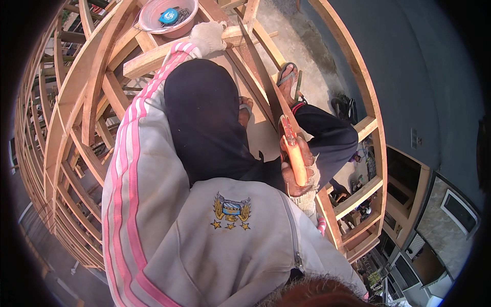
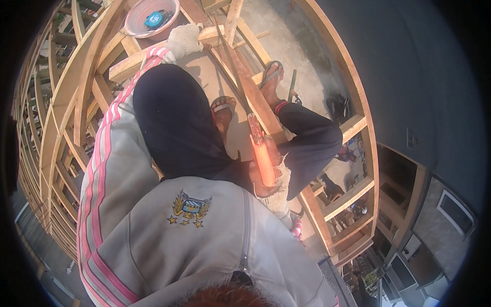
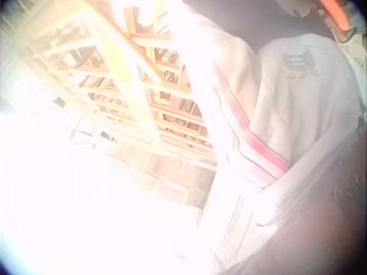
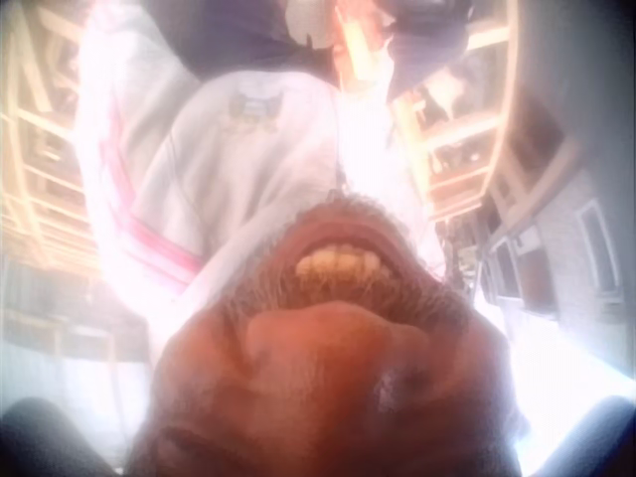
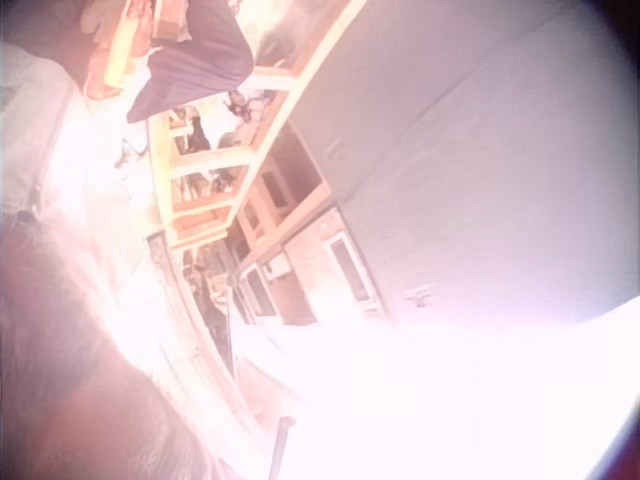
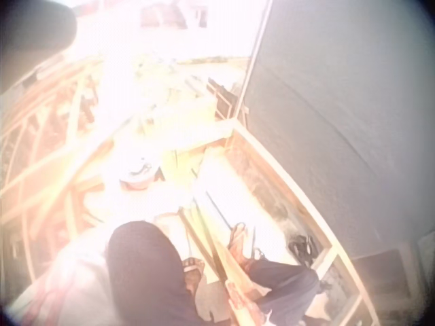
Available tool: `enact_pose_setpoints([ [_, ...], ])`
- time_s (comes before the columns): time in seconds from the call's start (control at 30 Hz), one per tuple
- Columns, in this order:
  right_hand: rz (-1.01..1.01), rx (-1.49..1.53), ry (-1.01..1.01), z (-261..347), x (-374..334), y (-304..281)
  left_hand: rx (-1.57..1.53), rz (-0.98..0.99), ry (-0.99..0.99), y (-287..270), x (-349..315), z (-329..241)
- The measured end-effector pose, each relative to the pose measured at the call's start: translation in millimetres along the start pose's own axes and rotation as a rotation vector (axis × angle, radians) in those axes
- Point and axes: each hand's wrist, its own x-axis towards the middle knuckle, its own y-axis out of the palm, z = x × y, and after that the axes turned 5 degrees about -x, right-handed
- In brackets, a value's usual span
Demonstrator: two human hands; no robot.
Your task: The person positions a wooden plank onto a curved wooden frame and secures it using a hammer and nails. The person repeatedly hammers nails into the wood to fasten the plank in place.
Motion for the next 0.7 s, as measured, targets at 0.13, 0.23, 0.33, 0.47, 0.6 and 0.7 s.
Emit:
enact_pose_setpoints([
  [0.13, -0.05, -0.243, -0.045, 15, 123, 33, 0.028, -0.011, 0.043, 1, 7, -15],
  [0.23, -0.07, -0.188, -0.016, 15, 148, 48, 0.025, -0.008, 0.023, -5, 4, -10],
  [0.33, 0.027, 0.029, 0.064, 31, 82, 21, 0.002, 0.005, 0.039, -3, 9, 0],
  [0.47, 0.054, 0.058, 0.067, -2, -21, -15, -0.024, -0.056, 0.042, 3, 2, 1],
  [0.6, 0.038, -0.194, 0.027, 34, 117, 24, 0.014, -0.038, 0.032, 2, 2, -10],
  [0.7, -0.003, -0.21, 0.035, 27, 165, 42, 0.02, -0.017, 0.037, -4, 6, -15],
])
